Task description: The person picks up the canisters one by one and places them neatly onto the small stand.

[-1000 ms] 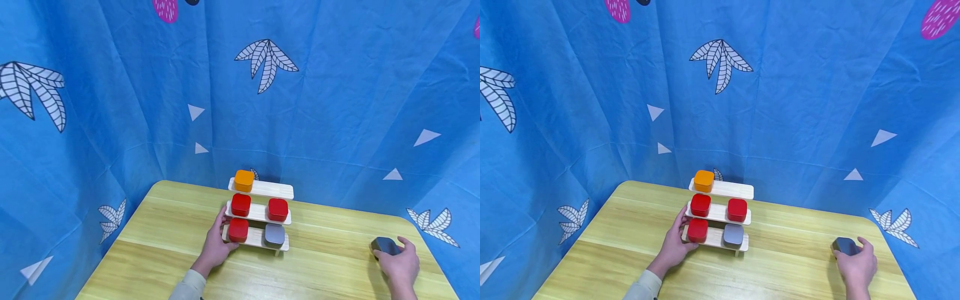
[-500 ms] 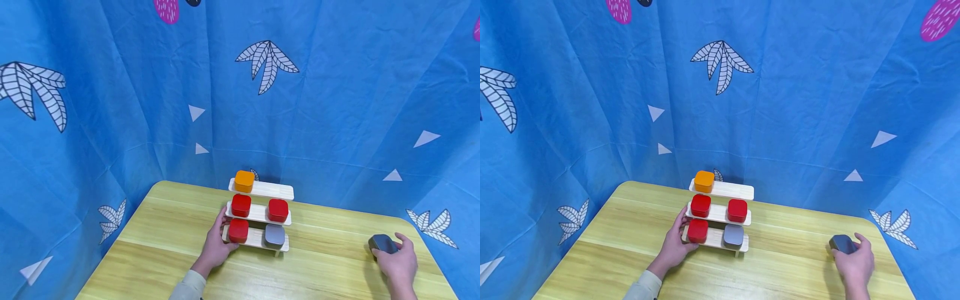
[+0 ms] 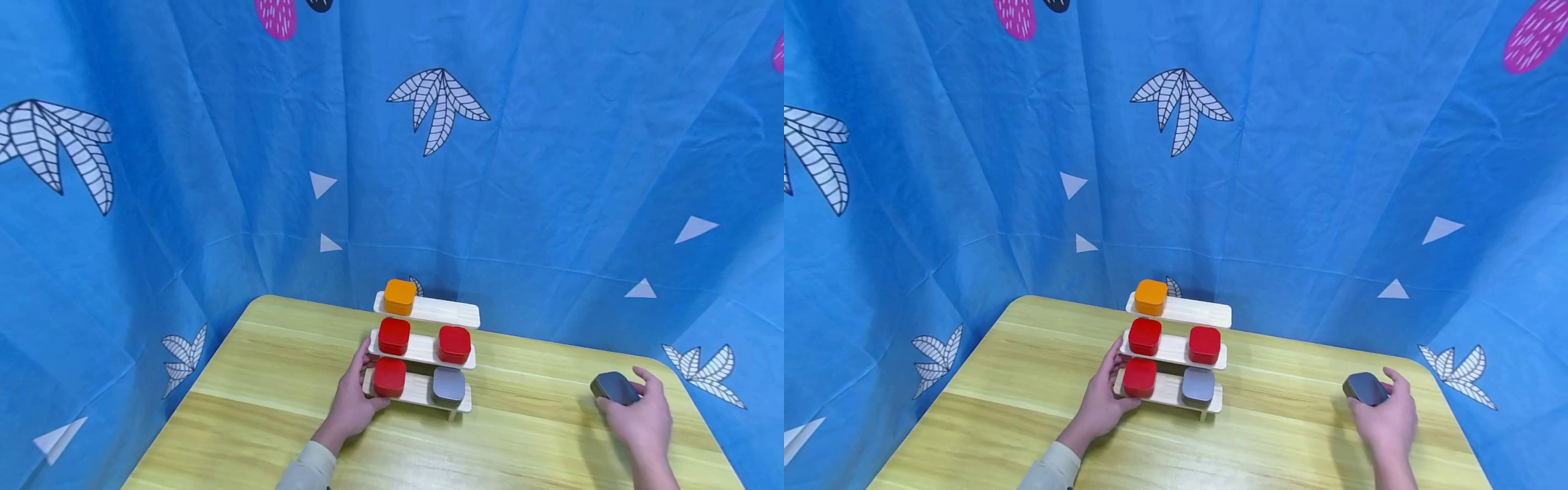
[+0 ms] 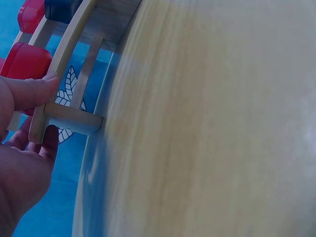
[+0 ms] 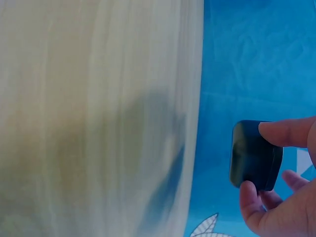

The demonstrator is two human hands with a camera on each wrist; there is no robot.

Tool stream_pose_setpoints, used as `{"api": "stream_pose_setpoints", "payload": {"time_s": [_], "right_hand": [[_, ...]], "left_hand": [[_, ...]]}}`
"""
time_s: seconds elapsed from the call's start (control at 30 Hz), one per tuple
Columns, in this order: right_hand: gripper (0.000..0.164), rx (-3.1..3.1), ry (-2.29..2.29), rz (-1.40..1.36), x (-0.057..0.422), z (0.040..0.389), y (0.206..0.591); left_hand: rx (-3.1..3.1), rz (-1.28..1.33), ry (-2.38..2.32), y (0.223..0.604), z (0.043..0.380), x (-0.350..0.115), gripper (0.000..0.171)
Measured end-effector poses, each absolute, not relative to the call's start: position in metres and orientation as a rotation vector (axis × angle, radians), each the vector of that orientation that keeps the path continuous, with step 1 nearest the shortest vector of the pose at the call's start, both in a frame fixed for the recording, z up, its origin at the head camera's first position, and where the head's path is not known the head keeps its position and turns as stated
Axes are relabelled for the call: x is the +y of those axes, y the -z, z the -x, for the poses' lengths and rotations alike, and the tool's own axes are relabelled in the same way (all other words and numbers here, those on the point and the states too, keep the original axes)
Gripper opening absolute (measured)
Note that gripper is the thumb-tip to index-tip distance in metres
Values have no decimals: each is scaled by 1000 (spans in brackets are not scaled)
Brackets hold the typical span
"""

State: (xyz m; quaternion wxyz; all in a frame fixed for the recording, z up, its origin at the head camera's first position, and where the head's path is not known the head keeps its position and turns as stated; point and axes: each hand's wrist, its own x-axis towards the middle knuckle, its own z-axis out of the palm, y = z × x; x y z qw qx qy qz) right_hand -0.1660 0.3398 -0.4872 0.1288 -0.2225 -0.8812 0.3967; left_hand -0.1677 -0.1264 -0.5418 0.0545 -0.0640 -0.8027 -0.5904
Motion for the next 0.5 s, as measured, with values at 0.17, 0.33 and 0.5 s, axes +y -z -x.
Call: {"api": "stream_pose_setpoints", "payload": {"time_s": [0.17, 0.33, 0.5], "right_hand": [[96, -2549, -1147, 612, 332, 168, 480], [94, -2534, -1148, 591, 325, 166, 476], [91, -2503, -1130, 552, 318, 166, 473]], "left_hand": [[-2442, 191, 1788, 541, 167, -126, 117], [-2444, 189, 1786, 543, 168, -126, 118], [-2434, 201, 1795, 543, 168, -127, 117]]}}
